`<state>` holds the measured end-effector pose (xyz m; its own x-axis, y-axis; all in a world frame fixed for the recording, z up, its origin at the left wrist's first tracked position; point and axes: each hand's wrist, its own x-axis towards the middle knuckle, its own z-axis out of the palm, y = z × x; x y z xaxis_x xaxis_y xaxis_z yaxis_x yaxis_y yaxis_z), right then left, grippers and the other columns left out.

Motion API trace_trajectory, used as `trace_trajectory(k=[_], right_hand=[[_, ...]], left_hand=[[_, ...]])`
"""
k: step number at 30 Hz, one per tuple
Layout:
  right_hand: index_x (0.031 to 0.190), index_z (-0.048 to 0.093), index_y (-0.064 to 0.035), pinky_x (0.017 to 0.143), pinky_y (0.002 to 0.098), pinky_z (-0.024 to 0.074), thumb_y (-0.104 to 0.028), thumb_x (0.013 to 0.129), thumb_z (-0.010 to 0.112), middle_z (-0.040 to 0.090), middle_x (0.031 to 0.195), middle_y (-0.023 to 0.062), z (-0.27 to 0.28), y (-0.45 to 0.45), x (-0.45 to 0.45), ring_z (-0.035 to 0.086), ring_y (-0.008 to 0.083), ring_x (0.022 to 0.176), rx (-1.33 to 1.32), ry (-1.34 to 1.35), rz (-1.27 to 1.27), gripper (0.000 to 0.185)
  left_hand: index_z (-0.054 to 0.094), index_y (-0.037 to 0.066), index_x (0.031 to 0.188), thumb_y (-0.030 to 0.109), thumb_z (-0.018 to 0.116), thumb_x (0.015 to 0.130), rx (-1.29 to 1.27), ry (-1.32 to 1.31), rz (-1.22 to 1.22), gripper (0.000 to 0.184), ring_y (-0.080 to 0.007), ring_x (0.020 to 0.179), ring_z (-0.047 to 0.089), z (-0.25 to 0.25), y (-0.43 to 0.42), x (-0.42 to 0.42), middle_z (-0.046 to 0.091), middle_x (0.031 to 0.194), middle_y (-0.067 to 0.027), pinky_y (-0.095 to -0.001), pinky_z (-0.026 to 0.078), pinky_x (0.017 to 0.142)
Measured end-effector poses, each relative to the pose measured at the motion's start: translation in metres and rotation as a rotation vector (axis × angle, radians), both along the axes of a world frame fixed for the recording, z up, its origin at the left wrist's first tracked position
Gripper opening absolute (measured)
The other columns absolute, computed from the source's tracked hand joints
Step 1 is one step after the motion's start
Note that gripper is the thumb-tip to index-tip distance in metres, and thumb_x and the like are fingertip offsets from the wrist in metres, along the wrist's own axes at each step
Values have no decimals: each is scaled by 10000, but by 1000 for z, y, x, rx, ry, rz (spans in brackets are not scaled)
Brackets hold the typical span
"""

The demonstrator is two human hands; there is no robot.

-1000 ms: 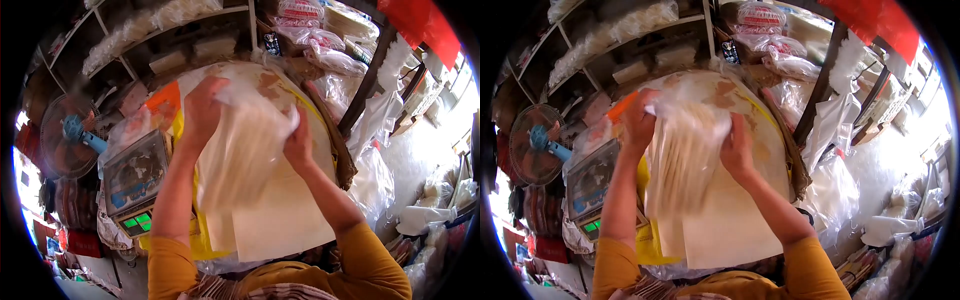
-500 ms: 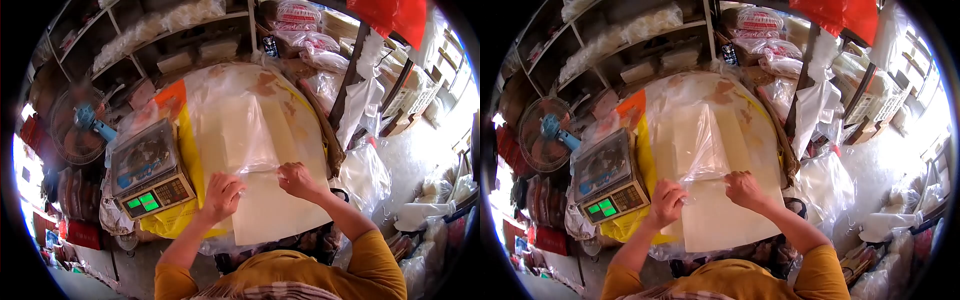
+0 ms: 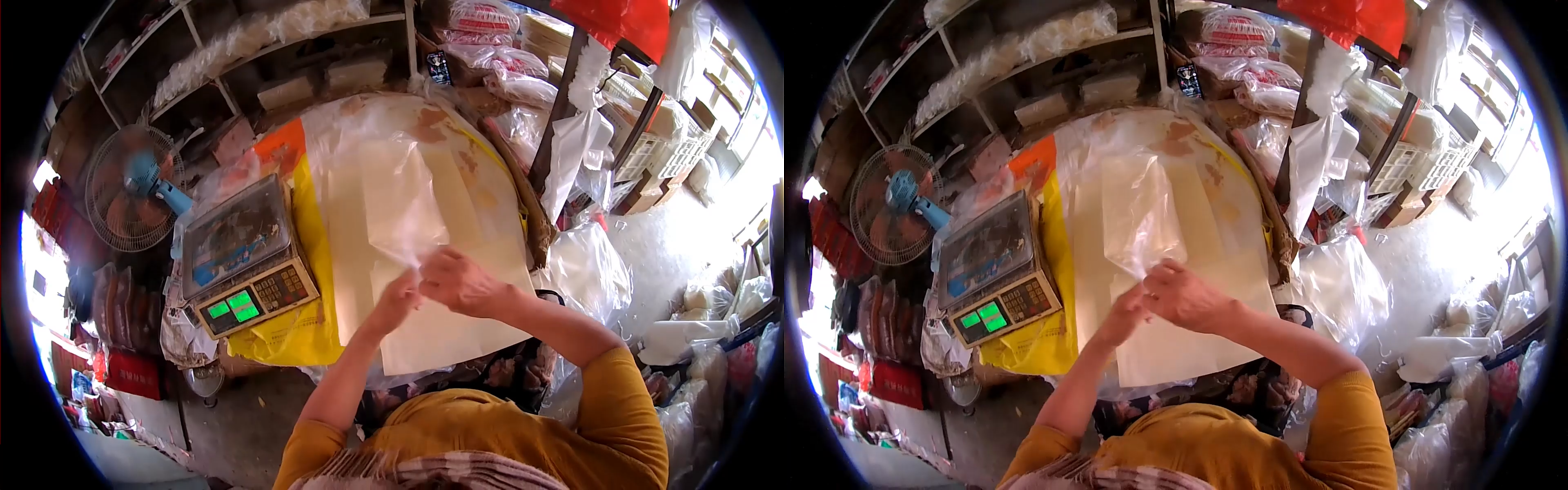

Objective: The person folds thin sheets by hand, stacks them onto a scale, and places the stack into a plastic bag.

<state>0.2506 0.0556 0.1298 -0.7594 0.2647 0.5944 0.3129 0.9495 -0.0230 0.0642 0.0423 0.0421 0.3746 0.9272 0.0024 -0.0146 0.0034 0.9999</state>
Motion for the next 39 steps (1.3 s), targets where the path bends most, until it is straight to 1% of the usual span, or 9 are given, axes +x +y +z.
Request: trace_trajectory(k=[4, 9, 12, 16, 19, 22, 26, 33, 39], right_hand=[[812, 573, -51, 892, 387, 443, -86, 668, 635, 529, 818, 46, -28, 13, -19, 562, 244, 841, 17, -161, 131, 160], [854, 552, -68, 647, 404, 482, -71, 681, 616, 573, 803, 109, -39, 36, -15, 589, 308, 724, -171, -133, -221, 185], [865, 563, -65, 646, 406, 476, -53, 698, 599, 571, 767, 112, -56, 53, -11, 577, 333, 704, -287, -114, -308, 171], [876, 591, -55, 647, 413, 477, -90, 785, 581, 620, 815, 122, -34, 44, -14, 592, 349, 745, -499, 12, -283, 98], [872, 604, -55, 656, 414, 477, -216, 864, 573, 633, 813, 128, -5, 16, -4, 601, 352, 756, -505, 205, -357, 164], [824, 606, -47, 661, 425, 480, -310, 864, 604, 639, 765, 134, -7, -5, 5, 616, 343, 740, -761, -265, -506, 266], [834, 638, -84, 668, 438, 485, -361, 885, 579, 638, 764, 154, -30, -10, 7, 620, 355, 752, -851, -141, -417, 288], [896, 671, -122, 638, 389, 480, -200, 876, 570, 641, 864, 120, -45, 42, 49, 625, 302, 792, -829, -68, -723, 129], [934, 652, -62, 691, 356, 498, -167, 850, 641, 625, 970, 108, -35, 24, 28, 626, 281, 844, -658, 293, -310, 135]], left_hand=[[578, 31, 1050, 17, 518, 804, 72, -97, -24, 254, -118, 722, 560, -37, 8, 19, 613, 982, -34, -265, 471, 635], [584, 22, 975, 3, 560, 785, -221, -116, 80, 193, -185, 725, 608, -29, 1, 14, 639, 902, -75, -306, 489, 662], [593, 31, 925, -3, 576, 765, 292, 393, 537, 164, -260, 722, 619, 1, -14, 30, 644, 875, -128, -333, 495, 646], [616, 27, 885, 8, 575, 724, 832, 595, 435, 167, -342, 642, 582, -16, -3, 19, 635, 846, -159, -412, 485, 603], [636, 18, 776, 18, 550, 743, 556, 544, 358, 92, -270, 550, 549, -28, 1, 10, 615, 697, -127, -366, 458, 556], [636, 13, 694, 30, 536, 763, -248, 178, 67, 123, -149, 527, 491, -19, 13, 2, 554, 599, -46, -292, 414, 515], [636, -12, 764, 19, 564, 768, -143, -67, 99, 79, -91, 537, 462, 4, 5, 8, 542, 622, -4, -240, 390, 507], [654, 17, 835, 0, 592, 762, 295, 520, 502, 98, -156, 655, 562, 2, 16, -45, 618, 717, -67, -289, 471, 643], [658, 28, 860, 72, 605, 777, 570, 821, 431, 108, -255, 823, 610, 27, 18, -46, 641, 849, -130, -338, 491, 726]])
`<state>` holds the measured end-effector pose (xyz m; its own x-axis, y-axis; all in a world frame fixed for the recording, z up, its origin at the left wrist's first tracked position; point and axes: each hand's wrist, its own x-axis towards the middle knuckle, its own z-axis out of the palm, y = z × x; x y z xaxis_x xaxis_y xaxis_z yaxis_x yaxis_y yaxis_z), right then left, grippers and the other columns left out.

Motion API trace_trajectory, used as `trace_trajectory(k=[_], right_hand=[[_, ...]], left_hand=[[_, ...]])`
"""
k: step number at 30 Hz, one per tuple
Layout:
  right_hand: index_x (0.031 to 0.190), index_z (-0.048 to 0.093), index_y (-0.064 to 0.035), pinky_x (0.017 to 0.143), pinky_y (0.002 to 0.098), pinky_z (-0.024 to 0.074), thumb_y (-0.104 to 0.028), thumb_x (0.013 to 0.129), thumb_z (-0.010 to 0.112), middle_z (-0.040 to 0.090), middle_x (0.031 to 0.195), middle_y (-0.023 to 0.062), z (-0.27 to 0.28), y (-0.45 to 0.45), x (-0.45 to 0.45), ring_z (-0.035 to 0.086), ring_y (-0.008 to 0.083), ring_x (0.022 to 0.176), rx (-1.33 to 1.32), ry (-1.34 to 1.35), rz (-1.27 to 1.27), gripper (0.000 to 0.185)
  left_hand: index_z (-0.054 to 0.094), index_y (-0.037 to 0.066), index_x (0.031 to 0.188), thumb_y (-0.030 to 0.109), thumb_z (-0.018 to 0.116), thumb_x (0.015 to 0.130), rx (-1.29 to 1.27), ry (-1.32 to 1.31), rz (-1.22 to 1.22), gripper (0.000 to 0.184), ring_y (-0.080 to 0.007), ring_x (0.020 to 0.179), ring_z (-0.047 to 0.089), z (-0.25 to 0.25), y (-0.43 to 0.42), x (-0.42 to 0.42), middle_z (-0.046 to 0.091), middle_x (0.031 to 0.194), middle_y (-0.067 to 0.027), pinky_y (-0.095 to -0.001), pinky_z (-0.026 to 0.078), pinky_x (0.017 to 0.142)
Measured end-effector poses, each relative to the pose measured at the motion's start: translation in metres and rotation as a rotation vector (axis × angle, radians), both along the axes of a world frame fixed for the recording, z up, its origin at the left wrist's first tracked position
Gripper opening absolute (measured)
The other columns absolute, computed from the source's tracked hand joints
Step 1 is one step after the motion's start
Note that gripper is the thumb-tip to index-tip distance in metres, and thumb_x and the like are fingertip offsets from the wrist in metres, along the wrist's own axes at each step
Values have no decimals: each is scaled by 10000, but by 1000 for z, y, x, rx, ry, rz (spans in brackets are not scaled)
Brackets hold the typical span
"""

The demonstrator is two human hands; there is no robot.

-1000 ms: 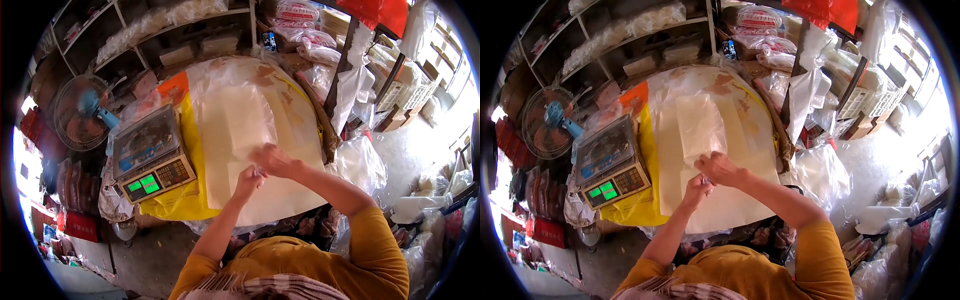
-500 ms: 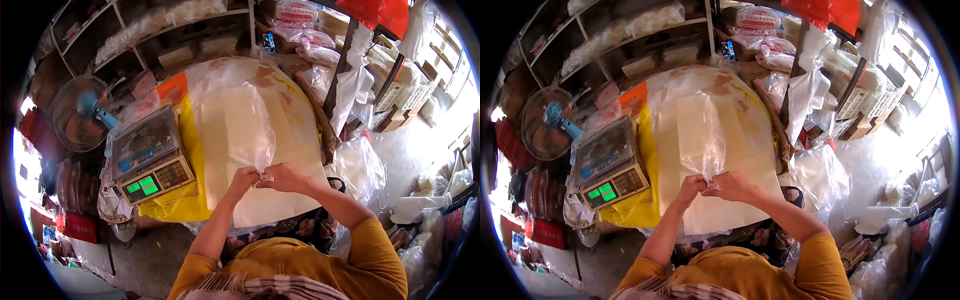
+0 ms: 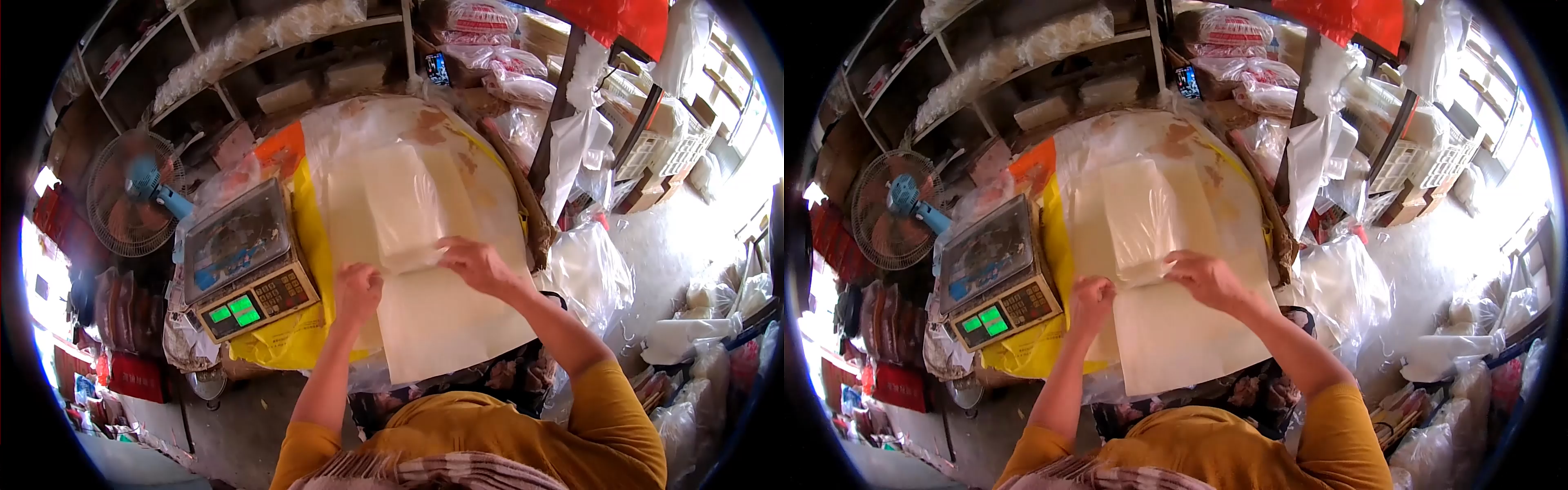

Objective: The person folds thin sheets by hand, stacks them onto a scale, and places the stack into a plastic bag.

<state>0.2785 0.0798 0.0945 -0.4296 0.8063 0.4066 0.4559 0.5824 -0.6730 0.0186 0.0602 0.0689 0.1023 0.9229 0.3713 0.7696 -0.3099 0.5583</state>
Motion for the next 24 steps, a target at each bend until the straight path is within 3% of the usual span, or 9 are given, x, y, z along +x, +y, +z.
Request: trace_trajectory(k=[2, 5, 8, 11, 14, 16, 20, 23, 24], right_hand=[[1009, 632, -60, 710, 360, 503, -151, 835, 664, 620, 964, 125, -2, -8, -16, 625, 292, 861, -17, 81, 104, 199], [1039, 570, -41, 707, 370, 506, -139, 824, 679, 619, 942, 144, -7, -7, -30, 624, 308, 876, 87, 19, 102, 260], [970, 549, -32, 697, 361, 505, -143, 827, 678, 623, 915, 143, -26, 12, -30, 631, 293, 868, 237, -12, 112, 222], [939, 534, -32, 681, 342, 504, -112, 821, 673, 623, 883, 145, -25, 10, -28, 637, 282, 837, 32, 49, 32, 199], [954, 540, -41, 659, 324, 499, -70, 811, 661, 617, 865, 128, -7, -1, -32, 636, 279, 786, -326, 303, -67, 189], [962, 546, -46, 657, 329, 500, -100, 811, 666, 615, 871, 116, -11, -6, -30, 637, 264, 786, -123, 171, -58, 200], [977, 559, -58, 658, 334, 501, -133, 810, 664, 613, 903, 91, -17, 3, -26, 641, 221, 804, 568, -219, -78, 211], [980, 561, -54, 587, 366, 489, -104, 812, 632, 620, 819, 94, -18, 5, -24, 637, 250, 713, 486, -243, -76, 189], [984, 559, -52, 565, 370, 486, -90, 815, 618, 618, 781, 94, -8, 3, -25, 631, 254, 672, 131, -226, -35, 183]], left_hand=[[654, 37, 869, 98, 606, 784, -274, -277, -20, 115, -255, 836, 602, 10, -10, 13, 640, 885, -122, -335, 487, 717], [653, 35, 868, -1, 621, 728, -233, -516, -214, 148, -178, 800, 593, 33, -19, 38, 632, 830, -93, -290, 463, 661], [646, 28, 915, -3, 647, 748, 0, -570, -303, 170, -177, 756, 584, 42, -18, 55, 629, 837, -80, -292, 466, 653], [645, 19, 931, 6, 685, 756, -1, -308, -245, 180, -173, 749, 577, 22, 0, 51, 620, 840, -65, -282, 464, 645], [658, 7, 886, 44, 691, 792, -99, -385, -216, 106, -111, 677, 551, 8, 5, 48, 611, 734, -47, -248, 450, 612], [657, -6, 835, 61, 660, 827, -173, -475, -183, 68, -77, 629, 524, -3, 12, 48, 601, 659, -39, -235, 443, 594], [658, 10, 904, 53, 639, 824, -332, -425, -209, 92, -151, 694, 608, 0, 16, 46, 670, 802, -116, -287, 490, 654], [651, 8, 920, 64, 634, 836, -357, -352, -218, 102, -149, 705, 599, 13, 15, 45, 660, 807, -116, -284, 487, 663], [650, 10, 929, 63, 631, 838, -361, -345, -224, 107, -156, 718, 603, 13, 13, 44, 657, 819, -119, -285, 487, 668]])
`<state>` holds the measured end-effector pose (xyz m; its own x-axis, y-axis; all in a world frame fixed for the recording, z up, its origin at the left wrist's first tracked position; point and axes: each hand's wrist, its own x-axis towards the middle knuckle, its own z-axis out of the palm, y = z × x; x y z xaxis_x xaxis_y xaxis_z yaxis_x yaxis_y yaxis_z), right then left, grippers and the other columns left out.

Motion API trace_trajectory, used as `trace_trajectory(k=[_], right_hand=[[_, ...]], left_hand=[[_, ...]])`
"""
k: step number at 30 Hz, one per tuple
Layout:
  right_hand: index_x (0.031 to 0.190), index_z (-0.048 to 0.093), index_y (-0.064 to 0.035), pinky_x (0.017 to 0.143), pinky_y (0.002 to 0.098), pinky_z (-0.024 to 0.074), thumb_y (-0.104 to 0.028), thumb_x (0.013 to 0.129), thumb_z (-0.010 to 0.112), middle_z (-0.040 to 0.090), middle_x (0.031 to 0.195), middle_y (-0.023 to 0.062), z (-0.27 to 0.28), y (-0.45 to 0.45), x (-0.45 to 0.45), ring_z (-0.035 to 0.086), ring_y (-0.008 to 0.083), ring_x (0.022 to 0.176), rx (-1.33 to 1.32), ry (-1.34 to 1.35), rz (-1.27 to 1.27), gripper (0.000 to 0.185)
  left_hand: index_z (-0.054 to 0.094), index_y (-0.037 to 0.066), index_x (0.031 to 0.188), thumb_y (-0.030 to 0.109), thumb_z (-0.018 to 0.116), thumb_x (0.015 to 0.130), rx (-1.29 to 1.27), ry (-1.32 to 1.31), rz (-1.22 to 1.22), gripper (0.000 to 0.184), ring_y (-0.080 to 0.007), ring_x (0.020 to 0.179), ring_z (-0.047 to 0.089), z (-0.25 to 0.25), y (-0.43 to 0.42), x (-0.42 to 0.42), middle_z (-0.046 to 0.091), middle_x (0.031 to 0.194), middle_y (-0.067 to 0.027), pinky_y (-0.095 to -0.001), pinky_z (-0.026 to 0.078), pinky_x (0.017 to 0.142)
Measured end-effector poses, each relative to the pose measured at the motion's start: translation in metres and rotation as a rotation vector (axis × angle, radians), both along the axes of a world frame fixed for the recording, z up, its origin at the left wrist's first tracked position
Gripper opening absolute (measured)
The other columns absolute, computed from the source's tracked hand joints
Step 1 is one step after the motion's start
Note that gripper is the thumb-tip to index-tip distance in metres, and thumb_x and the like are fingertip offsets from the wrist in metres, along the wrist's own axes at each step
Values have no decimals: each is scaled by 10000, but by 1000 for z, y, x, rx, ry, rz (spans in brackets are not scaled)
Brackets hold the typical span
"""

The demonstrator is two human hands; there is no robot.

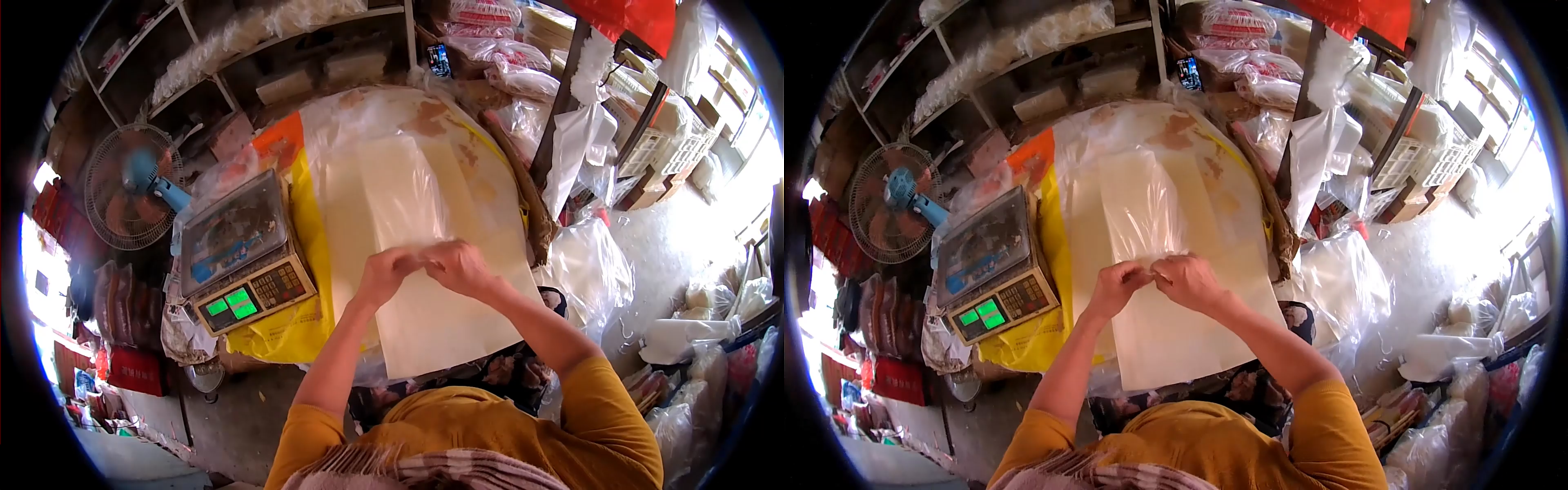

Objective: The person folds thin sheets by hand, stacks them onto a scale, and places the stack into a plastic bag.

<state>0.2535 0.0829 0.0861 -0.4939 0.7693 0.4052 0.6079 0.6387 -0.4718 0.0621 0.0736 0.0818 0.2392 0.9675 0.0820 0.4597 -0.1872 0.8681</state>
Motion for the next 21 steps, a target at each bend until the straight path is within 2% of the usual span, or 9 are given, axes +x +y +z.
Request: trace_trajectory(k=[2, 5, 8, 11, 14, 15, 17, 18, 21], right_hand=[[992, 554, -46, 521, 379, 478, -63, 822, 591, 615, 704, 94, 27, -6, -2, 618, 262, 591, -716, 48, 4, 175], [997, 539, -32, 492, 361, 482, -42, 835, 555, 605, 632, 97, -7, 0, -4, 613, 226, 522, -597, 313, 88, 163], [1034, 539, -48, 524, 330, 503, -51, 852, 542, 631, 676, 104, -20, -2, -4, 643, 182, 573, -239, 251, -21, 183], [1082, 548, -78, 560, 337, 512, -58, 859, 537, 650, 712, 119, -7, -7, 4, 658, 213, 629, -565, 323, -65, 224], [1119, 555, -102, 604, 344, 521, -76, 866, 551, 657, 740, 114, -48, 3, 44, 659, 236, 683, -232, 471, -318, 255], [1116, 559, -94, 656, 337, 524, -86, 861, 575, 660, 768, 106, -35, -5, 60, 660, 238, 721, -154, 418, -493, 256], [1117, 547, -67, 707, 359, 511, -90, 835, 628, 642, 871, 139, -56, -7, 104, 644, 276, 798, -60, 433, -562, 294], [1112, 535, -42, 741, 395, 497, -165, 832, 644, 627, 901, 158, -48, -19, 116, 619, 319, 844, 1, 222, -645, 325], [1125, 521, -33, 763, 422, 478, -309, 788, 689, 623, 905, 173, -40, -42, 132, 604, 350, 864, -343, -22, -771, 467]], left_hand=[[646, 12, 945, 50, 620, 840, 45, -19, -18, 114, -174, 742, 610, -5, -1, -1, 651, 844, -124, -287, 487, 678], [638, 16, 961, 12, 594, 833, 139, -67, -29, 136, -211, 772, 619, -25, 5, -2, 640, 874, -131, -297, 491, 692], [634, 24, 968, -24, 576, 813, 168, -38, 20, 172, -249, 782, 624, -30, 5, -2, 633, 870, -135, -311, 496, 702], [625, 38, 993, -23, 593, 799, 279, 58, 112, 206, -257, 787, 619, -31, 2, 1, 626, 874, -131, -319, 494, 706], [594, 77, 1091, 20, 645, 787, 492, 174, 173, 313, -258, 908, 579, -33, -3, 2, 596, 1014, -112, -355, 464, 779], [578, 95, 1135, 36, 662, 775, 622, 232, 152, 375, -275, 1003, 553, -17, -10, 4, 572, 1098, -111, -388, 443, 840], [532, 124, 1219, 59, 686, 755, 752, 361, 81, 493, -301, 1166, 466, 0, -14, 11, 492, 1249, -104, -451, 380, 941], [502, 135, 1258, 67, 693, 749, 751, 431, 30, 548, -309, 1233, 405, 5, -13, 17, 436, 1316, -97, -482, 338, 981], [447, 182, 1326, 59, 702, 722, 708, 593, -12, 667, -299, 1337, 291, 0, 2, 33, 317, 1428, -82, -550, 254, 1051]])
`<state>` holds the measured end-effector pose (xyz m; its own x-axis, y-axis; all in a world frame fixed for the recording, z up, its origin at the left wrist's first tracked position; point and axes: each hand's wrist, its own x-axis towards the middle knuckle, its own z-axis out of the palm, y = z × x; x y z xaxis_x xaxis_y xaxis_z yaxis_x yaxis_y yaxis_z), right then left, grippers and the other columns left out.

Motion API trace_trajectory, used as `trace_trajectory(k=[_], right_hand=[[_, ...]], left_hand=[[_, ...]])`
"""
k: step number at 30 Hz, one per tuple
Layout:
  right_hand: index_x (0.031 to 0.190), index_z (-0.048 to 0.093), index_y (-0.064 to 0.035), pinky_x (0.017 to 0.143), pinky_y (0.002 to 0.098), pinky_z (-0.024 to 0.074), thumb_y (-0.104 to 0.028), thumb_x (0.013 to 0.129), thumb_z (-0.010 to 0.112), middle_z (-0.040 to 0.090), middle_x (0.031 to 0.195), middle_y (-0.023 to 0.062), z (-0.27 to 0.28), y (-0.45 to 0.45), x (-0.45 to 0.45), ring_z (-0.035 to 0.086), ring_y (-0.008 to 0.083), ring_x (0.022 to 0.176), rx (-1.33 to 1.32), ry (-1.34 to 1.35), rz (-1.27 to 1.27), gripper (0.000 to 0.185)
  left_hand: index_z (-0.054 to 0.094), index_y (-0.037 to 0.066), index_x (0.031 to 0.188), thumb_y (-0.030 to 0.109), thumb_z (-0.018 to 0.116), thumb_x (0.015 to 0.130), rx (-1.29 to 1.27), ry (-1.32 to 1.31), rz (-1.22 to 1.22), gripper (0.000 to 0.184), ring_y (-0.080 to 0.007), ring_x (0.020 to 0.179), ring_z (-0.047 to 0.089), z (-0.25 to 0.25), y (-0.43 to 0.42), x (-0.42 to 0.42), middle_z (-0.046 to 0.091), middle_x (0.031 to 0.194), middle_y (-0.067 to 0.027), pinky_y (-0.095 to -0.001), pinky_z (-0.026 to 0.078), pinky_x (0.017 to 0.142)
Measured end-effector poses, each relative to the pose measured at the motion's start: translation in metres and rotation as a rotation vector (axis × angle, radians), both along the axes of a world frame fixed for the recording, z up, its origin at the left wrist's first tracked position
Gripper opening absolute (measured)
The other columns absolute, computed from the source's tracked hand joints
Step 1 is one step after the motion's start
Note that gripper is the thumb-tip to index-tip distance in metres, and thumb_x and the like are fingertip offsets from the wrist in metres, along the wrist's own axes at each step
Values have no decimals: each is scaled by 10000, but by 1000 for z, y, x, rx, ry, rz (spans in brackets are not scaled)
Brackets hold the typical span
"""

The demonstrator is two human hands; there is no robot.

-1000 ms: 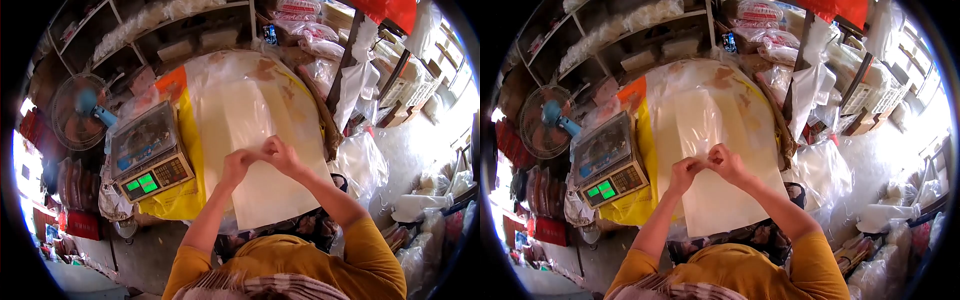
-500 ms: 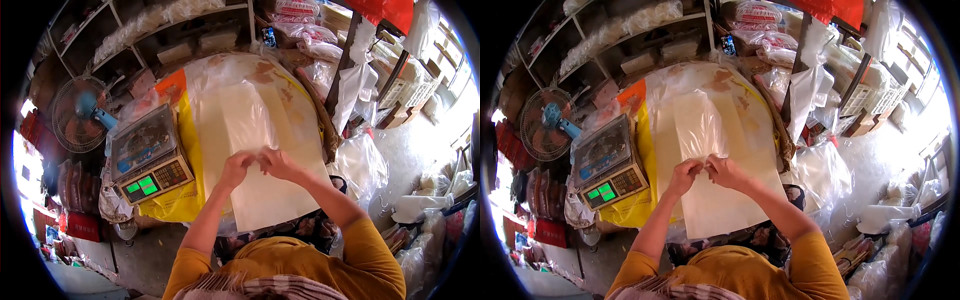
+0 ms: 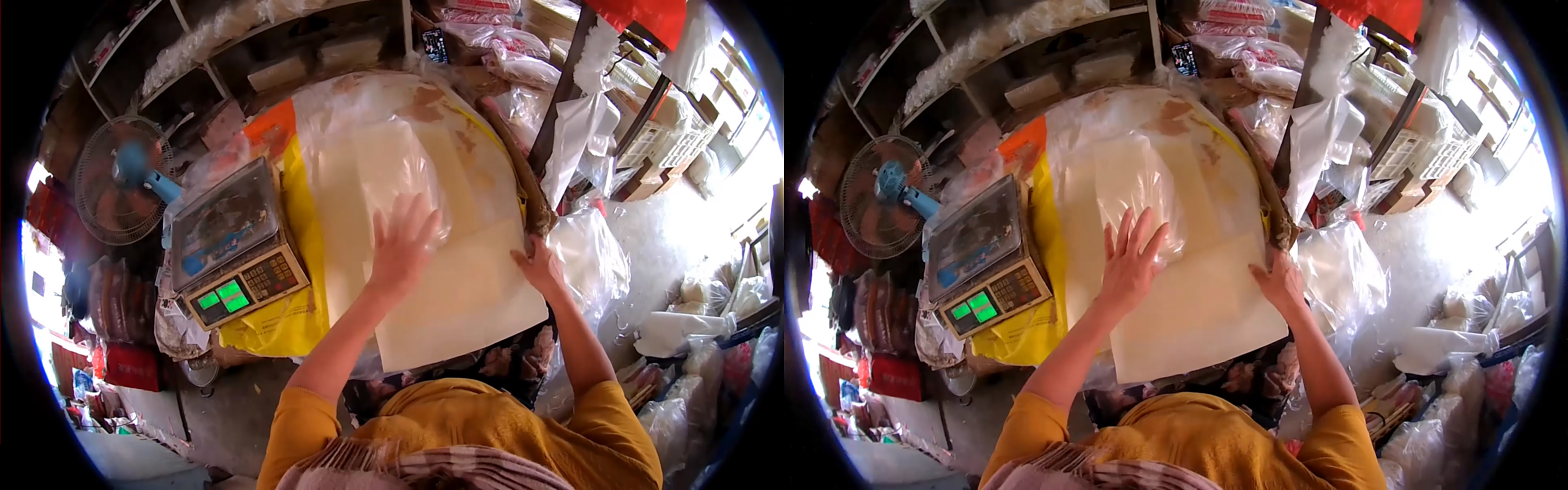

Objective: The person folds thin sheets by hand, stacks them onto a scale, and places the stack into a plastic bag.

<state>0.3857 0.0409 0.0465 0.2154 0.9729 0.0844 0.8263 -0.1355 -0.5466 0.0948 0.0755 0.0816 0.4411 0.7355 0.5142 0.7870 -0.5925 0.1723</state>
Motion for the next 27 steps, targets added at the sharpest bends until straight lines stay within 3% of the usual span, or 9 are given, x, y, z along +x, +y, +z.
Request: trace_trajectory(k=[1, 4, 8, 13, 18, 21, 24, 26, 27], right_hand=[[1072, 558, -29, 740, 421, 469, -418, 727, 718, 625, 908, 177, -15, 0, 5, 603, 347, 843, -85, -32, -14, 544], [992, 594, -16, 723, 410, 464, -413, 707, 729, 632, 899, 171, -9, 2, 7, 607, 323, 824, -282, 124, 9, 507], [925, 590, -11, 668, 356, 448, -285, 745, 708, 610, 792, 145, -11, 14, 26, 566, 238, 718, -61, 483, 35, 348], [967, 576, -7, 680, 377, 456, -183, 810, 667, 625, 815, 180, 82, 50, 27, 606, 309, 742, 302, 153, 146, 252], [977, 577, -14, 717, 382, 470, -162, 837, 610, 633, 861, 198, 173, 93, 20, 615, 353, 783, 585, 94, 47, 206], [991, 574, -20, 736, 401, 467, -164, 833, 603, 631, 887, 207, 163, 143, 18, 609, 369, 819, 863, 229, -16, 217], [1037, 579, -33, 783, 472, 456, -245, 853, 593, 641, 943, 207, 118, 182, 4, 599, 401, 918, 587, 213, -252, 281], [1046, 591, -55, 765, 460, 469, -228, 835, 606, 649, 900, 186, 61, 192, 4, 612, 376, 886, 516, 296, -185, 273], [1027, 617, -91, 750, 437, 476, -194, 830, 604, 652, 906, 163, 63, 169, -6, 619, 353, 862, 508, 141, -189, 223]], left_hand=[[448, 193, 1325, 51, 697, 720, 3, 32, 12, 669, -295, 1332, 296, -9, 11, 1, 318, 1425, -81, -553, 252, 1053], [484, 222, 1290, 13, 646, 701, 14, 31, -19, 646, -292, 1234, 385, -19, 30, -7, 406, 1313, -84, -502, 309, 1019], [554, 197, 1204, -8, 596, 688, -13, 17, 39, 557, -296, 1063, 478, -8, 31, -40, 487, 1128, -94, -426, 388, 924], [589, 173, 1155, -25, 543, 726, 10, 103, 89, 474, -296, 928, 501, -19, 51, -97, 501, 885, -84, -408, 454, 802], [568, 155, 1158, -33, 535, 726, -44, 147, 100, 472, -282, 858, 512, -5, 26, -99, 493, 848, -94, -385, 481, 704], [567, 115, 1148, -32, 527, 709, -45, 126, 36, 464, -273, 845, 513, -17, 3, -84, 498, 839, -91, -385, 483, 708], [589, 89, 1121, -71, 516, 679, -53, 73, -49, 475, -287, 818, 528, -12, -27, -49, 527, 852, -90, -374, 490, 699], [595, 79, 1128, -90, 522, 655, -47, 59, -83, 507, -271, 811, 515, -14, -46, -36, 521, 858, -86, -355, 478, 702], [595, 77, 1132, -92, 521, 657, -65, 58, -94, 510, -274, 809, 509, -10, -56, -34, 521, 864, -86, -358, 474, 709]])
